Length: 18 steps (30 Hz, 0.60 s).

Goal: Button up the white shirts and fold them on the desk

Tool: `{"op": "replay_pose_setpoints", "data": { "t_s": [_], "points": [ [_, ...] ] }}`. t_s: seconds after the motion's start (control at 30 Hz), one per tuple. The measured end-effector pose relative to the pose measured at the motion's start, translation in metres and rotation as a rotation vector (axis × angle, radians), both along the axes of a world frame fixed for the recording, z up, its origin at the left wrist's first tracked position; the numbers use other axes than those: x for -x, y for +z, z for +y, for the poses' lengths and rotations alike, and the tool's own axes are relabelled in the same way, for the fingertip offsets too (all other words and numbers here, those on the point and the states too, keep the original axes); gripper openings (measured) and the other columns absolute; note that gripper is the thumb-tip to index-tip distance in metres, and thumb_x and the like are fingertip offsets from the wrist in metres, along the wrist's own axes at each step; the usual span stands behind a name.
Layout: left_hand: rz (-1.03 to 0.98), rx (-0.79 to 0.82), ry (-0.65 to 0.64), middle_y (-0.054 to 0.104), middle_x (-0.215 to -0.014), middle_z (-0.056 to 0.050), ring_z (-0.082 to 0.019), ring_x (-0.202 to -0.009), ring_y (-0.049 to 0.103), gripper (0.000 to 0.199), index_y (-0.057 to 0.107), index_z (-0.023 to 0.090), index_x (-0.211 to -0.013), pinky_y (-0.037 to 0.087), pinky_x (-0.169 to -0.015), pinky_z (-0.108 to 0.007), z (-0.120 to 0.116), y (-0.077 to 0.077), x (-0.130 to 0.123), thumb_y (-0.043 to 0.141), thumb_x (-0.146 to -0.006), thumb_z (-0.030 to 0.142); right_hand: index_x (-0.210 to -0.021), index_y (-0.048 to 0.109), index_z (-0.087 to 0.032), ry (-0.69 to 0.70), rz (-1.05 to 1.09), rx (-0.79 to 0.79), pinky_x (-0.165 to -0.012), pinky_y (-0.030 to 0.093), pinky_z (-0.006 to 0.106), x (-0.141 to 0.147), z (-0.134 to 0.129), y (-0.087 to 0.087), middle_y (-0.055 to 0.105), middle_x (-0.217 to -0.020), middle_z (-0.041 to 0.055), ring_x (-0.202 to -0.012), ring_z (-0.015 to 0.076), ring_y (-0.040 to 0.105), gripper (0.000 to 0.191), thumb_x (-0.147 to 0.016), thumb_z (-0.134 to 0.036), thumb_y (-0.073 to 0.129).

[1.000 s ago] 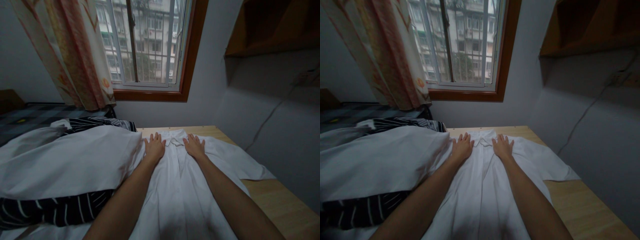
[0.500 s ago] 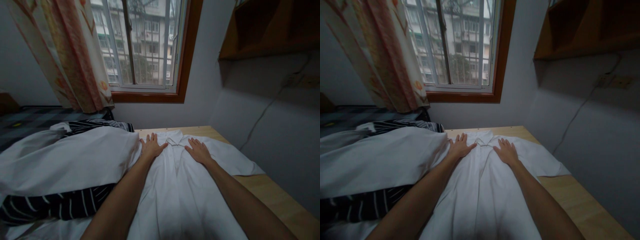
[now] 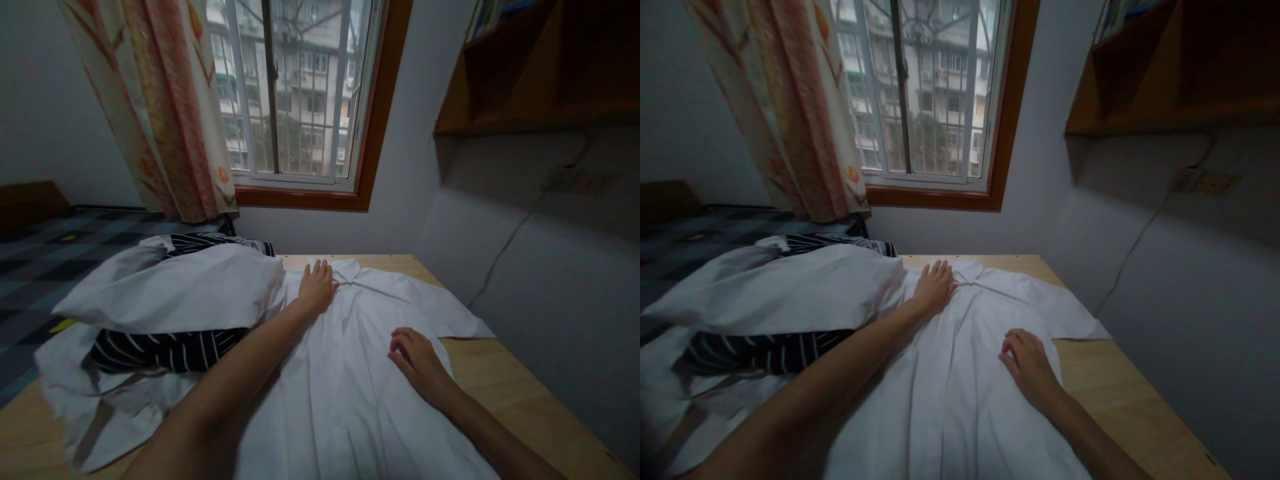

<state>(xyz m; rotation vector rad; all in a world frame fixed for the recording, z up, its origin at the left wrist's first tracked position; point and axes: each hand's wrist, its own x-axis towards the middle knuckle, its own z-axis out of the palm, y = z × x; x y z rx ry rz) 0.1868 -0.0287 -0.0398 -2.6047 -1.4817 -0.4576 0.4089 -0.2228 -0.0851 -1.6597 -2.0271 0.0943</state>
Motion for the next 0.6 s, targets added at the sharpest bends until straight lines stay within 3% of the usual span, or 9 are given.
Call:
{"op": "replay_pose_setpoints", "data": {
  "t_s": [0.1,0.2,0.3,0.37,0.47,0.6],
  "points": [
    [0.023,0.191,-0.158,0.033,-0.153,-0.016,-0.028,-0.142,0.027,0.063,0.034,0.013,-0.145,0.022,-0.113,-0.046,-0.025,-0.007,0.006,0.03,-0.096,0.051,-0.079,0.055,-0.02,0.008,-0.019,-0.008,-0.081,0.044,0.039,0.001,0.005,0.005,0.061,-0.089,0.0075,-0.085,0.022,0.057,0.011,-0.089,-0.021,0.049],
    [0.052,0.294,-0.23,0.028,-0.156,-0.013,-0.027,-0.145,0.022,0.066,0.032,0.016,-0.147,0.016,-0.115,-0.047,-0.038,-0.016,0.022,0.028,-0.095,0.057,-0.077,0.053,-0.021,0.049,-0.02,-0.011,-0.078,0.043,0.038,0.0,0.002,0.009,0.06,-0.085,0.0065,-0.083,0.022,0.055,0.012,-0.089,-0.022,0.049],
    [0.052,0.303,-0.221,0.024,-0.157,-0.012,-0.025,-0.146,0.018,0.067,0.03,0.018,-0.148,0.013,-0.116,-0.047,-0.039,-0.021,0.032,0.029,-0.094,0.057,-0.087,0.056,-0.022,0.081,0.029,0.008,-0.083,0.043,0.039,0.003,-0.008,0.01,0.061,-0.093,0.007,-0.089,0.0231,0.055,0.004,-0.087,-0.026,0.054],
    [0.056,0.287,-0.221,0.024,-0.157,-0.011,-0.025,-0.146,0.018,0.068,0.029,0.018,-0.149,0.013,-0.116,-0.046,-0.037,-0.022,0.033,0.031,-0.093,0.058,-0.092,0.056,-0.023,0.094,0.044,0.015,-0.088,0.041,0.041,0.007,-0.015,0.01,0.061,-0.1,0.0074,-0.097,0.0244,0.054,0.01,-0.084,-0.027,0.06],
    [0.059,0.26,-0.224,0.025,-0.157,-0.011,-0.026,-0.146,0.018,0.07,0.031,0.018,-0.149,0.013,-0.116,-0.046,-0.034,-0.025,0.031,0.034,-0.092,0.06,-0.084,0.056,-0.022,0.098,0.011,0.03,-0.088,0.04,0.042,0.017,-0.018,0.01,0.061,-0.094,0.0063,-0.094,0.0238,0.054,0.003,-0.085,-0.024,0.059],
    [0.058,0.257,-0.231,0.024,-0.157,-0.012,-0.026,-0.146,0.019,0.072,0.031,0.017,-0.148,0.011,-0.116,-0.046,-0.034,-0.027,0.031,0.032,-0.091,0.061,-0.079,0.054,-0.021,0.118,-0.039,0.049,-0.084,0.039,0.041,0.022,-0.014,0.013,0.06,-0.087,0.0054,-0.088,0.0225,0.053,0.01,-0.09,-0.021,0.052]
  ]
}}
